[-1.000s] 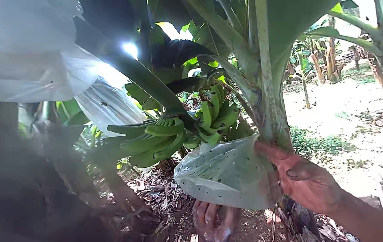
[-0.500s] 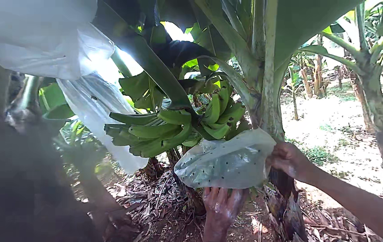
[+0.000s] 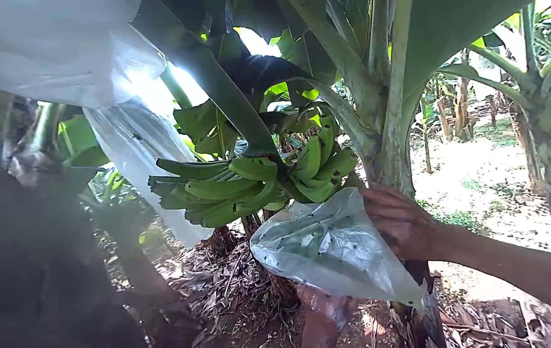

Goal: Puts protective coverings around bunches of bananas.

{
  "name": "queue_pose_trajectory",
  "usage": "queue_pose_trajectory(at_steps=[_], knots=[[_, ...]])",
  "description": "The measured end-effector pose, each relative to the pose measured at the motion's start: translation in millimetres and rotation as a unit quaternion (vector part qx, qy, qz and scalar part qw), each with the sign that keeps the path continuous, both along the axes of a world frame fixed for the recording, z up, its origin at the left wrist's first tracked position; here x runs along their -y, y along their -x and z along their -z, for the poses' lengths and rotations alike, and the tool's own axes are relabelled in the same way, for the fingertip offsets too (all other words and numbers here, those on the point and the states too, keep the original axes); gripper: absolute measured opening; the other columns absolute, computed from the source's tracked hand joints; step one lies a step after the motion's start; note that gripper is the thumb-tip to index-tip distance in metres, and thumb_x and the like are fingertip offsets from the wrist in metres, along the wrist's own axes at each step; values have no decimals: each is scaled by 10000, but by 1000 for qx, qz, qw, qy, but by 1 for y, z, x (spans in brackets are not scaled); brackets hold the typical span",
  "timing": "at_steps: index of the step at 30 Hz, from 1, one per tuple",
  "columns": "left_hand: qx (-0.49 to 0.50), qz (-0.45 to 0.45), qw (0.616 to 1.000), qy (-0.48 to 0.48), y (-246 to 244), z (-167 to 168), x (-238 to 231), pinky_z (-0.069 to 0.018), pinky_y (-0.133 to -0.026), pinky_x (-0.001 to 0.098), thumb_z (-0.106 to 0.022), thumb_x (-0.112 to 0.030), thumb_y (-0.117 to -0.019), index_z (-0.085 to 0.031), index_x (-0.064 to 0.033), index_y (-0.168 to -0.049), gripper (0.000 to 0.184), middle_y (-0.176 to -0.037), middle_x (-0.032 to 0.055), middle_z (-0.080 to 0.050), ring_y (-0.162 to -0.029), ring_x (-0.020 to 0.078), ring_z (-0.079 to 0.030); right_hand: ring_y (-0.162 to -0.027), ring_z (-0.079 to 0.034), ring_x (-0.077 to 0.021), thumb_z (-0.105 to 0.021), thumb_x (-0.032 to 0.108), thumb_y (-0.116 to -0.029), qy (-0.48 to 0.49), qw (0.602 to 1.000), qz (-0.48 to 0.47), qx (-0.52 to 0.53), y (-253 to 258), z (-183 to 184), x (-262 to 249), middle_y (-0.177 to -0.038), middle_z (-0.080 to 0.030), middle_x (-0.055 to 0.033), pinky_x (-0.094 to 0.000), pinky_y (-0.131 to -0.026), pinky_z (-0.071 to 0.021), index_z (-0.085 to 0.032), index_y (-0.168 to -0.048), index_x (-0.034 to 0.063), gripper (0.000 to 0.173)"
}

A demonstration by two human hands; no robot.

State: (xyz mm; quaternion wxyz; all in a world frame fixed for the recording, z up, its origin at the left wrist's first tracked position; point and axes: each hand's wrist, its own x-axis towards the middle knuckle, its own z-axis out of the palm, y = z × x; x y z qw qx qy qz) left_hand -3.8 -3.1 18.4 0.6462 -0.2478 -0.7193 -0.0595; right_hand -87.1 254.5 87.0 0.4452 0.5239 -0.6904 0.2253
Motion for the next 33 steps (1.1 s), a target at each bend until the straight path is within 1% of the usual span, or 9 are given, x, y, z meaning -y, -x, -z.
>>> queue_pose_trajectory(at_steps=[2, 8, 12, 15, 20, 24, 27, 30, 33], knots=[[-4, -22, 1000, -19, 1, -1, -5, -551, -814, 338, -679, -556, -860, -679, -206, -801, 355, -778, 48, -717, -832, 165, -697, -1378, -528, -325, -600, 284, -984, -4, 999, -8, -31, 8, -6, 2, -1224, -723, -94, -551, -1224, -306, -724, -1124, 61, 291], [26, -58, 995, -82, 9, -25, -18, -564, -702, 292, -643, -539, -858, -679, -129, -757, 424, -699, 41, -700, -710, 121, -691, -1241, -633, -343, -465, 102, -1034, -76, 989, -60, -110, 27, -29, 21, -1153, -728, -170, -559, -1174, -371, -697, -1094, -12, 266], [39, -70, 993, -89, 15, -22, -13, -556, -693, 286, -645, -556, -835, -681, -137, -730, 433, -677, 32, -702, -685, 106, -688, -1224, -638, -351, -510, 189, -1009, -101, 989, -80, -73, 39, -27, 33, -1180, -712, -192, -546, -1162, -378, -679, -1167, -14, 308], [73, -113, 987, -92, 16, -19, -11, -576, -746, 360, -653, -567, -814, -722, -130, -760, 445, -753, 75, -741, -764, 179, -728, -1240, -634, -348, -559, 159, -989, -81, 993, -85, 1, 49, -19, 40, -1228, -707, -196, -497, -1145, -406, -683, -1201, -38, 314], [146, -181, 965, -122, 20, -41, -19, -574, -695, 524, -634, -447, -801, -744, -41, -771, 422, -806, 160, -747, -795, 340, -742, -1064, -699, -344, -640, 81, -872, -56, 989, -112, 79, 58, -27, 52, -1084, -731, -206, -467, -972, -532, -700, -1108, -62, 283], [198, -96, 956, -194, 34, -56, -16, -576, -770, 536, -623, -351, -832, -754, -42, -786, 338, -821, 139, -745, -836, 294, -737, -972, -707, -338, -718, 20, -814, -97, 977, -120, 145, 64, -45, 49, -1026, -726, -206, -497, -886, -555, -710, -1064, -64, 264], [207, -57, 944, -250, 39, -64, -10, -574, -849, 493, -617, -277, -862, -739, 3, -843, 306, -862, 148, -736, -878, 263, -725, -914, -719, -325, -706, 52, -815, -134, 981, -118, 81, 73, -53, 49, -964, -732, -171, -495, -817, -579, -714, -984, -22, 185], [213, -152, 949, -177, 37, -59, -6, -524, -895, 613, -639, -317, -872, -773, 5, -878, 349, -932, 215, -757, -930, 392, -735, -1034, -686, -382, -676, 41, -879, -152, 970, -106, 156, 79, -43, 49, -1079, -707, -242, -542, -918, -525, -691, -1102, -86, 258], [195, -195, 952, -135, 43, -30, 5, -517, -921, 608, -660, -403, -867, -787, -34, -909, 392, -966, 219, -757, -962, 406, -728, -1121, -659, -395, -580, 37, -981, -204, 961, -5, 186, 90, -46, 58, -1171, -686, -245, -560, -973, -507, -665, -1187, -81, 252]])
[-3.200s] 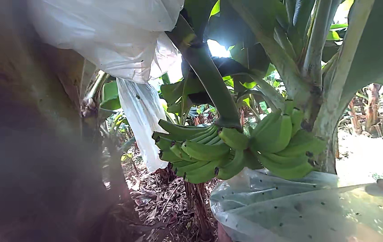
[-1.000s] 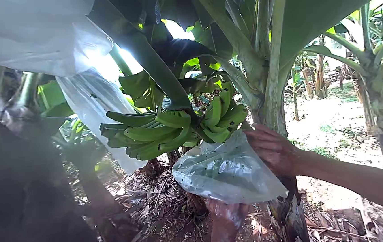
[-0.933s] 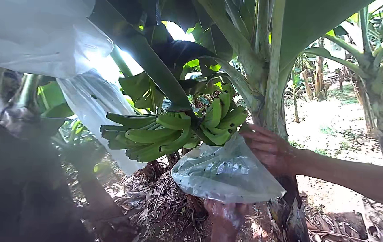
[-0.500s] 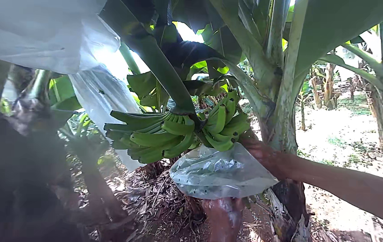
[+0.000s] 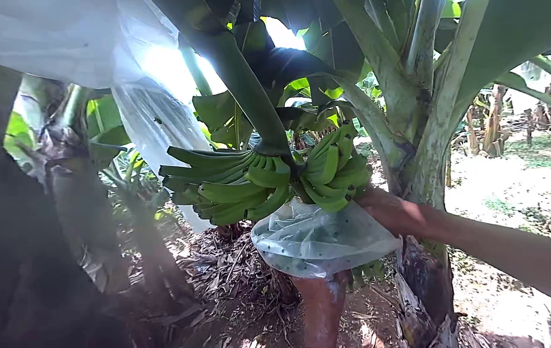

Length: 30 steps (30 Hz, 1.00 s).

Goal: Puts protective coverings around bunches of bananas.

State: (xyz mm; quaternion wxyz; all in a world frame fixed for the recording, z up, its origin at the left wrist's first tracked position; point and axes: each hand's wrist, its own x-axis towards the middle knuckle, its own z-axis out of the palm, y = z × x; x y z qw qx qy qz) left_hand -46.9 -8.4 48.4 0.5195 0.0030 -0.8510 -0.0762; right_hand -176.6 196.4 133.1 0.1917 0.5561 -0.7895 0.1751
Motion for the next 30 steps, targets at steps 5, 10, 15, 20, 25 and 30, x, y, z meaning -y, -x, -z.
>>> queue_pose_trajectory(at_steps=[5, 10, 15, 20, 25, 30], knots=[[8, 22, 997, -79, 1, 9, 2, -518, -954, 586, -705, -334, -852, -756, 42, -983, 401, -1012, 263, -737, -1011, 420, -713, -1214, -591, -442, -511, 121, -1044, -137, 986, 94, 4, -12, -42, 34, -1260, -636, -245, -663, -968, -456, -621, -1259, -21, 280], [-118, 79, 985, -98, 5, 17, 5, -603, -769, 335, -684, -354, -862, -752, -46, -784, 326, -790, 92, -735, -792, 164, -724, -1139, -656, -357, -527, 252, -1051, -33, 998, 59, 16, 35, -16, 48, -1207, -684, -206, -568, -975, -511, -665, -1239, 20, 328], [-145, 70, 975, -151, 0, 9, 8, -606, -737, 325, -684, -306, -832, -742, 6, -794, 319, -784, 113, -742, -765, 153, -738, -1237, -576, -408, -561, 241, -1045, -84, 978, 88, 169, -20, -53, 56, -1284, -622, -259, -625, -1037, -418, -623, -1290, -16, 360], [-118, 74, 962, -234, -9, 2, 0, -574, -817, 281, -737, -295, -738, -688, 102, -903, 433, -835, 146, -722, -840, 118, -716, -1013, -659, -290, -607, 360, -964, 48, 992, 33, 113, -24, -25, 47, -1025, -687, -155, -534, -893, -511, -689, -1070, 39, 348], [-24, 137, 930, -339, -42, -22, -17, -526, -969, 263, -789, -163, -783, -591, 217, -1129, 550, -1043, 239, -706, -1011, 145, -685, -1029, -712, -205, -575, 250, -1027, 190, 962, -109, -161, -14, 6, 38, -1123, -751, -57, -422, -901, -571, -667, -1367, 227, 353], [-135, 169, 959, -182, -21, 15, 3, -617, -754, 243, -752, -300, -810, -740, 8, -862, 312, -818, 68, -744, -788, 40, -718, -1112, -682, -300, -502, 215, -1053, 100, 981, -51, -158, -21, -19, 45, -1137, -719, -133, -504, -936, -545, -697, -1193, 121, 258]])
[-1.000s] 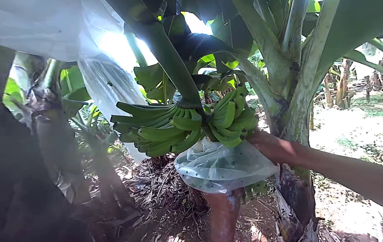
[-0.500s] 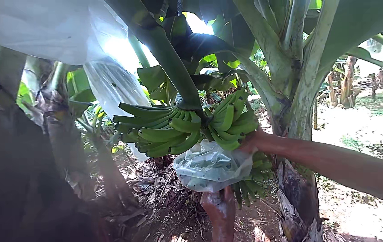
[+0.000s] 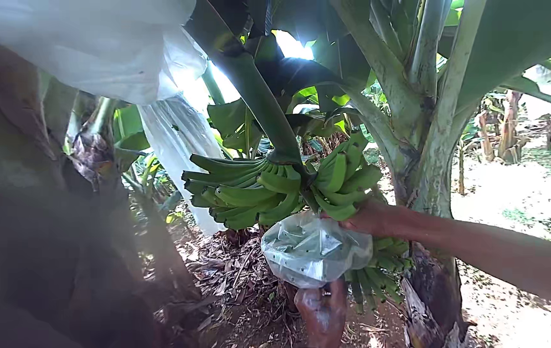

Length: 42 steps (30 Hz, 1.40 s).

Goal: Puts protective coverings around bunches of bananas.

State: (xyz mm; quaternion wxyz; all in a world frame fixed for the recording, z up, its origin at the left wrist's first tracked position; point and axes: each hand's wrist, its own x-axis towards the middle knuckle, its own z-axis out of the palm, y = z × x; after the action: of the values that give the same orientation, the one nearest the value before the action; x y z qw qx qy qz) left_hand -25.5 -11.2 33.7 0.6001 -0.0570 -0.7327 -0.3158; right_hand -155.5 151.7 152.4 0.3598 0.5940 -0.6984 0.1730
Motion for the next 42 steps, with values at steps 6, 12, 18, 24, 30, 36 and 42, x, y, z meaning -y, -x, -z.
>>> queue_pose_trajectory(at_steps=[6, 12, 18, 24, 30, 36, 42], knots=[[-32, -130, 982, 129, -19, 11, 24, -455, -1061, 365, -577, -366, -941, -766, -148, -1065, 314, -1139, 90, -689, -1186, 212, -590, -1227, -563, -486, -642, 184, -977, -125, 958, 68, 251, 9, -5, -4, -1273, -619, -317, -654, -1040, -393, -636, -1255, -79, 383], [42, -93, 981, 166, -6, 2, 51, -440, -1076, 501, -328, -600, -1021, -784, -167, -1005, 628, -1109, 72, -744, -1142, 237, -648, -1160, -610, -345, -523, 243, -1056, -199, 911, 79, 353, 16, -27, -1, -1200, -656, -207, -585, -997, -452, -655, -1229, 18, 313], [142, -47, 962, 227, -1, -14, 52, -434, -1099, 514, -354, -761, -962, -780, -145, -1073, 757, -1141, 65, -750, -1187, 241, -644, -1234, -569, -467, -477, 199, -1086, -213, 950, 97, 205, 19, -29, 0, -1271, -613, -302, -641, -1031, -424, -610, -1279, -61, 350], [187, -57, 955, 225, -4, -13, 39, -391, -1144, 559, -455, -789, -908, -734, -39, -1161, 839, -1219, 185, -709, -1259, 331, -607, -1267, -566, -374, -457, 218, -1089, -128, 939, 52, 314, -11, -32, 17, -1309, -606, -270, -546, -1083, -419, -583, -1339, -36, 378], [162, -56, 957, 235, -19, -12, 26, -426, -1105, 561, -504, -758, -909, -747, -70, -1126, 762, -1167, 170, -728, -1212, 307, -637, -1306, -552, -257, -508, 312, -1068, -120, 925, -4, 360, 8, -24, 20, -1391, -597, -164, -470, -1130, -404, -549, -1452, 97, 442], [147, 53, 974, 164, -32, -7, 29, -450, -1114, 542, -656, -662, -880, -730, -58, -1143, 663, -1175, 157, -716, -1220, 247, -630, -1297, -556, -82, -644, 231, -1005, -92, 814, -183, 544, -2, -30, -10, -1419, -602, -12, -309, -1110, -462, -535, -1481, 134, 498], [147, 189, 970, 49, -96, -13, 58, -531, -1064, 410, -652, -356, -987, -756, -113, -1170, 322, -1283, 65, -698, -1248, 215, -625, -1014, -689, -94, -602, 147, -1010, 157, 838, -150, 501, -24, -3, -78, -1071, -740, -29, -318, -937, -573, -716, -1137, 31, 206]])
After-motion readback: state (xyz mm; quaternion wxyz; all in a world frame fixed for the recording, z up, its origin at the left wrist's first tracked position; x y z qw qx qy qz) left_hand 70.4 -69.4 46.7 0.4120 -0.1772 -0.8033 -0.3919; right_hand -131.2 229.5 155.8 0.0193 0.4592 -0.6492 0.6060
